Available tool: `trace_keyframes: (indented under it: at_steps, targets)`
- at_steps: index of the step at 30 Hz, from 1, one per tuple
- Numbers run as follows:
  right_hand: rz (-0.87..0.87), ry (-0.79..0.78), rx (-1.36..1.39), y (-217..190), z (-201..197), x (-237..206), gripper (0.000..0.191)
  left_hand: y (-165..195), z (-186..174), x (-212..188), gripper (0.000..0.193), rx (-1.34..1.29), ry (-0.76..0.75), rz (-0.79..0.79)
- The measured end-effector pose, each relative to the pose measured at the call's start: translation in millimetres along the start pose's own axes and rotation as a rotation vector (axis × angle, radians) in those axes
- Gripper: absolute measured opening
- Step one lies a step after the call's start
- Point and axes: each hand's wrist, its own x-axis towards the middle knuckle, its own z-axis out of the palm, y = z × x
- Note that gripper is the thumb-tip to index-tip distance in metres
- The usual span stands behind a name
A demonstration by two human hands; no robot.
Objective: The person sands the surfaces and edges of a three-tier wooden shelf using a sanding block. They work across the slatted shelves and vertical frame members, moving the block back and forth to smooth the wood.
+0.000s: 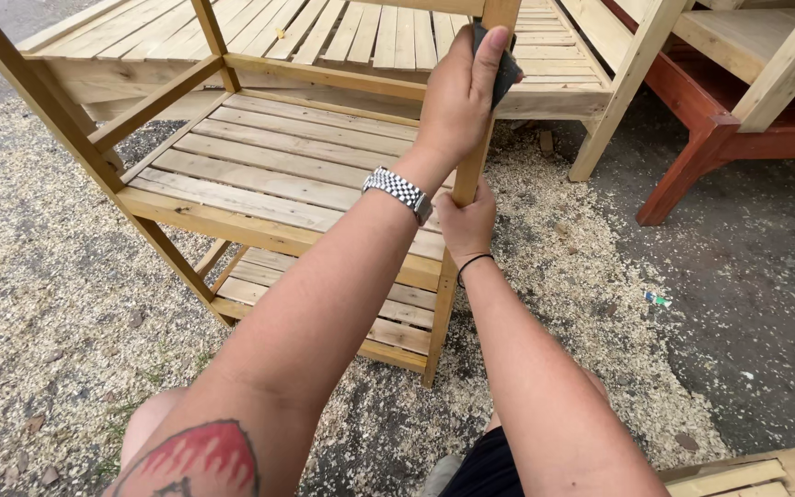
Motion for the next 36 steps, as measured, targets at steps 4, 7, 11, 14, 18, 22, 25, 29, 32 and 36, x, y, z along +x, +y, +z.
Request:
trace_keyframes:
  at_steps: [4, 7, 11, 14, 18, 22, 25, 29, 32, 36]
  targets:
    - [-0.104, 0.005, 0.085, 0.0, 0.6, 3.3, 0.021, -3.0, -5.4, -76.1, 0.056, 0.099, -0.043, -0.171]
    - [-0.145, 0.01, 0.1, 2.0, 2.5, 6.7, 0.011, -3.6, -5.3, -85.1, 0.054, 0.248, -0.019, -0.055]
    - [-0.009, 0.02, 0.126, 3.7, 3.6, 3.8, 0.022, 0.4, 1.8, -22.9, 0.06, -0.003, 0.048, -0.091]
    - [0.049, 0.029, 0.003, 0.1, 3.0, -1.0, 0.019, 0.7, 2.3, 3.4, 0.064, -0.066, 0.033, -0.094]
    - [-0.08, 0.038, 0.057, -9.0, 3.6, -2.0, 0.023, -2.8, -2.6, -43.7, 0.06, 0.068, 0.014, -0.089]
    - [0.002, 0.048, 0.158, -10.9, 4.6, 2.7, 0.022, -1.4, -13.4, -90.8, 0.055, 0.362, -0.056, -0.003]
    - [-0.04, 0.069, 0.019, -5.0, 4.3, 3.1, 0.021, 6.9, -13.7, -71.1, 0.055, 0.298, -0.032, -0.022]
    - [0.068, 0.053, -0.029, -0.3, 4.2, -0.9, 0.026, 18.4, 1.3, -2.2, 0.054, 0.221, 0.098, -0.018]
    - [0.069, 0.059, -0.031, -8.7, 5.7, -1.0, 0.028, 21.9, -3.2, -3.7, 0.055, 0.442, 0.083, 0.084]
    - [0.064, -0.021, 0.098, -30.4, 0.9, -1.9, 0.023, 12.1, -15.7, -75.4, 0.051, 0.557, -0.097, -0.043]
